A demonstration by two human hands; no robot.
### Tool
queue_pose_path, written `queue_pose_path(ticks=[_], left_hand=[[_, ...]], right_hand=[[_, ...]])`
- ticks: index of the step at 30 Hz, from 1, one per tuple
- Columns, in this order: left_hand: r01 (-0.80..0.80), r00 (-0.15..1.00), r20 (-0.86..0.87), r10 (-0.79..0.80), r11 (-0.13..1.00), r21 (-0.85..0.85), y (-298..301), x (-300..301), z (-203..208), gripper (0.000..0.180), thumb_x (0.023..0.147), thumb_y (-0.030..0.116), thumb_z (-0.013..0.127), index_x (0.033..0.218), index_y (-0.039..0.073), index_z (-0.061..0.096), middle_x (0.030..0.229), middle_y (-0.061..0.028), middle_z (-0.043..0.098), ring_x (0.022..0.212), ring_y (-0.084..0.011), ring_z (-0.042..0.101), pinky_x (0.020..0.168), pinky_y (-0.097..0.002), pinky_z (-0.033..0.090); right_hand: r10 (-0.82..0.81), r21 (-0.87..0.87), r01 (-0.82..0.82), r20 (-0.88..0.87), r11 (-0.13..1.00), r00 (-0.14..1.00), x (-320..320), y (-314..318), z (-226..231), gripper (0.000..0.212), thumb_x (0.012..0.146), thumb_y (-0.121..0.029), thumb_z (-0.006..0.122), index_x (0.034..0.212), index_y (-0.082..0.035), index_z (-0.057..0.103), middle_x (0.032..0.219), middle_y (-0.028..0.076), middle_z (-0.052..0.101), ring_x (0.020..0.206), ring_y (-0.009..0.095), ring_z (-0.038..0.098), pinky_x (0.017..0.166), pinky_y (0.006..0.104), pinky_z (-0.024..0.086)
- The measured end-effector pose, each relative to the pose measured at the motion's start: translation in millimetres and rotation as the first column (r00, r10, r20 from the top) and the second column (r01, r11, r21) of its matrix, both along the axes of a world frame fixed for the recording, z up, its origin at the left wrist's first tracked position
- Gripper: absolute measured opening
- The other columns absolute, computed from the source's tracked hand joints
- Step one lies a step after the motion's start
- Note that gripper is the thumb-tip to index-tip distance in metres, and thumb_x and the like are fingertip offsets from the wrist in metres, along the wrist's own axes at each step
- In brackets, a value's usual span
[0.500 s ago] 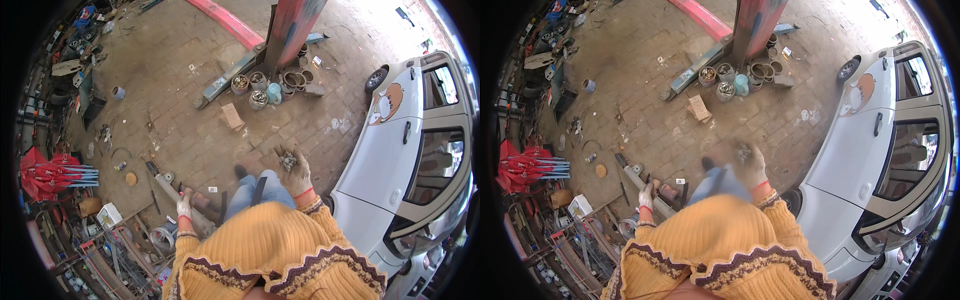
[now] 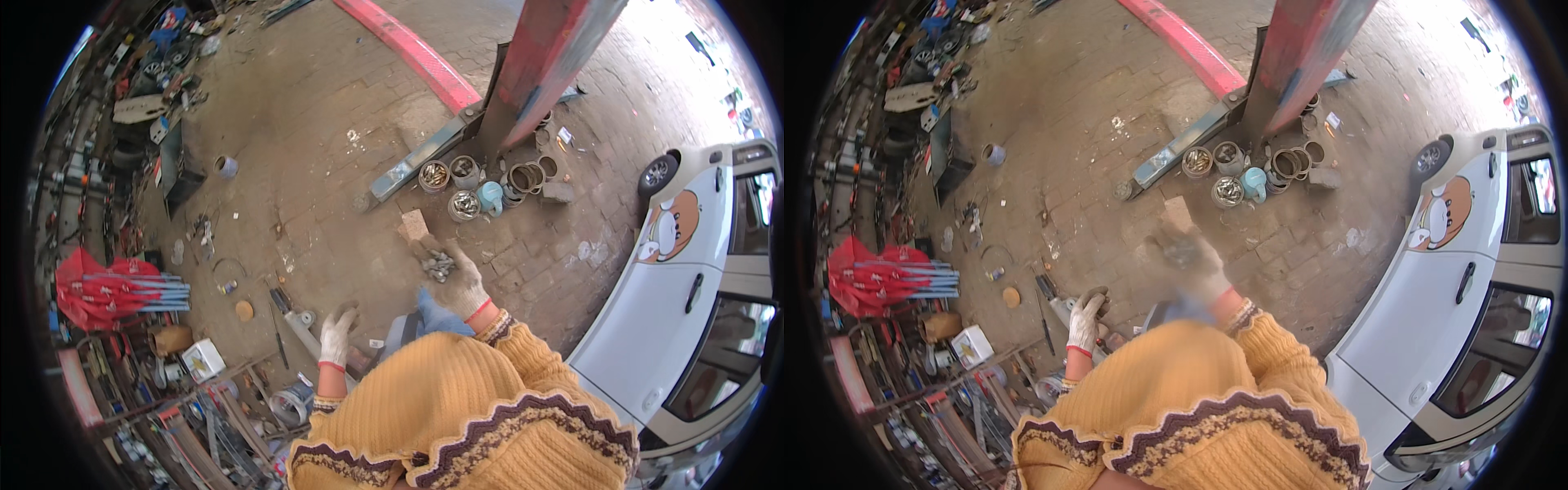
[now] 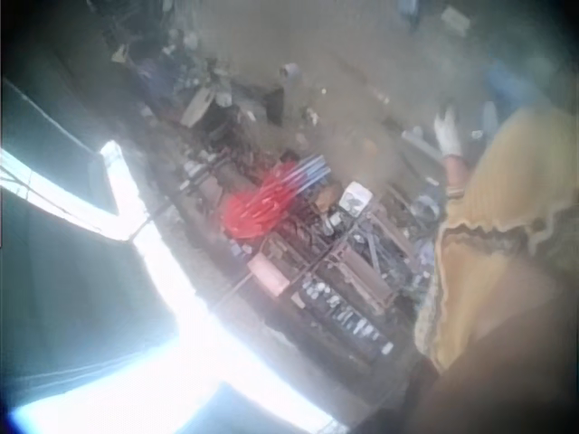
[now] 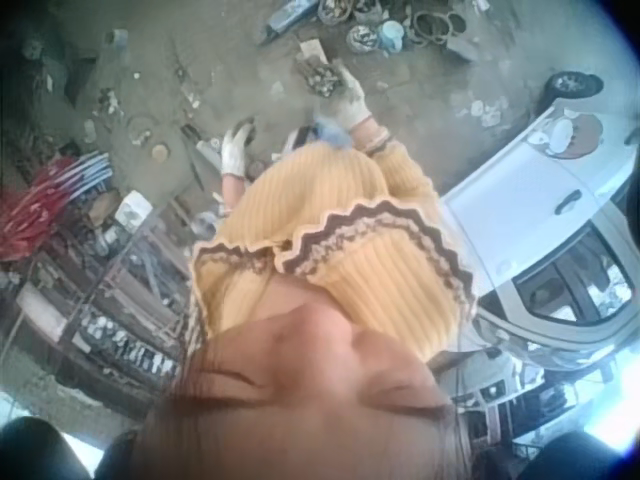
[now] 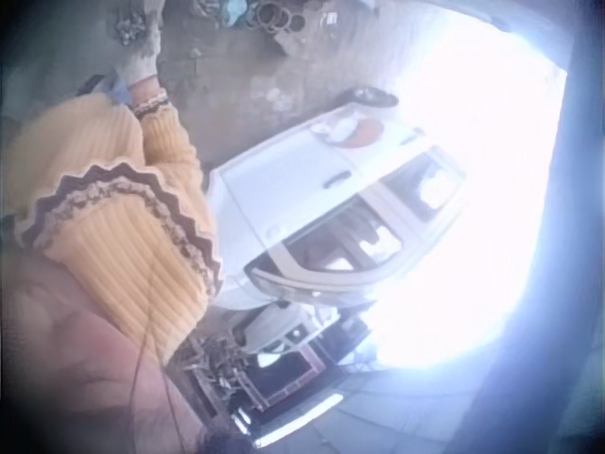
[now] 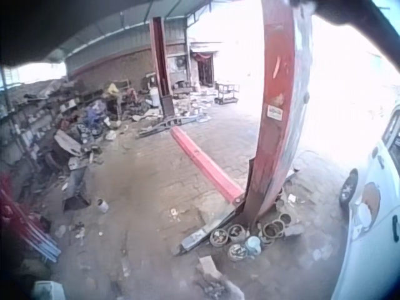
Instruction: The person walks through a cluttered workshop, picks up a white bottle and a red spray can, then picks up a red LED box and a blue bucket. They open the LED box, remove a black item, and place it on a workbench before walking away.
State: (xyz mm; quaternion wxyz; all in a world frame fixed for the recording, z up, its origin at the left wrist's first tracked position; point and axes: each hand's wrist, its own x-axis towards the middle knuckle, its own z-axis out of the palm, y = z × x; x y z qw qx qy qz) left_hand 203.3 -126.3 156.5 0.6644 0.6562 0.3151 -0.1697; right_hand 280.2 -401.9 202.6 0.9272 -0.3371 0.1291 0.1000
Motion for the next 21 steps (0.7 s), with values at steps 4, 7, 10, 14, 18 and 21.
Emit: queue_pose_path(ticks=[4, 7, 10, 14, 18, 21], left_hand=[[0.070, 0.990, 0.119, -0.076, 0.996, 0.054, -29.9, 55.7, 27.5, 0.042, 0.097, 0.017, 0.059, 0.135, -0.002, 0.059, 0.111, -0.0087, 0.067, 0.095, -0.0145, 0.062, 0.085, -0.0288, 0.050], [-0.080, 0.972, 0.179, 0.153, 0.929, -0.361, -67.1, 96.6, 45.9, 0.046, 0.099, 0.011, 0.053, 0.142, -0.005, 0.048, 0.128, -0.0132, 0.061, 0.107, -0.0193, 0.061, 0.091, -0.0343, 0.051], [-0.016, 0.997, 0.053, 0.047, 0.882, -0.471, -94.3, 126.8, 56.8, 0.034, 0.099, 0.013, 0.058, 0.128, -0.003, 0.054, 0.124, -0.0120, 0.062, 0.107, -0.0191, 0.062, 0.091, -0.0341, 0.052], [-0.005, 0.999, -0.039, -0.004, 0.973, -0.230, -98.1, 143.2, 64.5, 0.030, 0.094, 0.020, 0.071, 0.114, 0.001, 0.060, 0.109, -0.0074, 0.067, 0.096, -0.0169, 0.064, 0.085, -0.0323, 0.052], [0.215, 0.969, -0.091, -0.232, 0.963, -0.162, -92.5, 167.7, 64.8, 0.031, 0.097, 0.017, 0.067, 0.122, 0.000, 0.060, 0.112, -0.0053, 0.067, 0.095, -0.0136, 0.063, 0.082, -0.0294, 0.051], [0.300, 0.946, -0.052, -0.319, 0.927, -0.225, -97.2, 192.8, 65.6, 0.029, 0.095, 0.020, 0.069, 0.116, 0.000, 0.063, 0.104, -0.0041, 0.069, 0.092, -0.0121, 0.064, 0.080, -0.0274, 0.049]], right_hand=[[0.133, 0.177, -0.094, -0.223, 0.980, 0.966, 41.9, 8.0, 3.1, 0.033, 0.099, -0.026, 0.060, 0.121, -0.003, 0.059, 0.125, 0.014, 0.063, 0.120, 0.033, 0.060, 0.109, 0.0471, 0.046], [0.152, 0.012, -0.151, -0.057, 0.988, 0.987, 56.3, 25.1, -2.5, 0.033, 0.099, -0.025, 0.059, 0.122, -0.001, 0.058, 0.127, 0.015, 0.064, 0.121, 0.033, 0.060, 0.108, 0.0480, 0.048], [0.240, -0.195, -0.212, 0.135, 0.958, 0.961, 66.2, 35.6, -13.3, 0.031, 0.100, -0.022, 0.058, 0.124, -0.003, 0.058, 0.128, 0.017, 0.064, 0.122, 0.034, 0.060, 0.106, 0.0497, 0.049], [0.343, -0.493, -0.190, 0.240, 0.849, 0.908, 72.0, 26.7, -13.6, 0.031, 0.101, -0.025, 0.057, 0.125, -0.004, 0.058, 0.127, 0.016, 0.065, 0.122, 0.031, 0.061, 0.107, 0.0470, 0.048], [0.196, -0.030, -0.196, -0.012, 0.980, 0.981, 83.3, 25.9, -9.2, 0.034, 0.098, -0.018, 0.062, 0.128, -0.001, 0.058, 0.123, 0.014, 0.066, 0.113, 0.025, 0.065, 0.102, 0.0393, 0.051], [0.192, 0.413, -0.088, -0.218, 0.907, 0.957, 101.8, 24.4, -17.4, 0.033, 0.097, -0.017, 0.066, 0.124, 0.001, 0.059, 0.114, 0.015, 0.069, 0.105, 0.026, 0.069, 0.095, 0.0405, 0.056]])
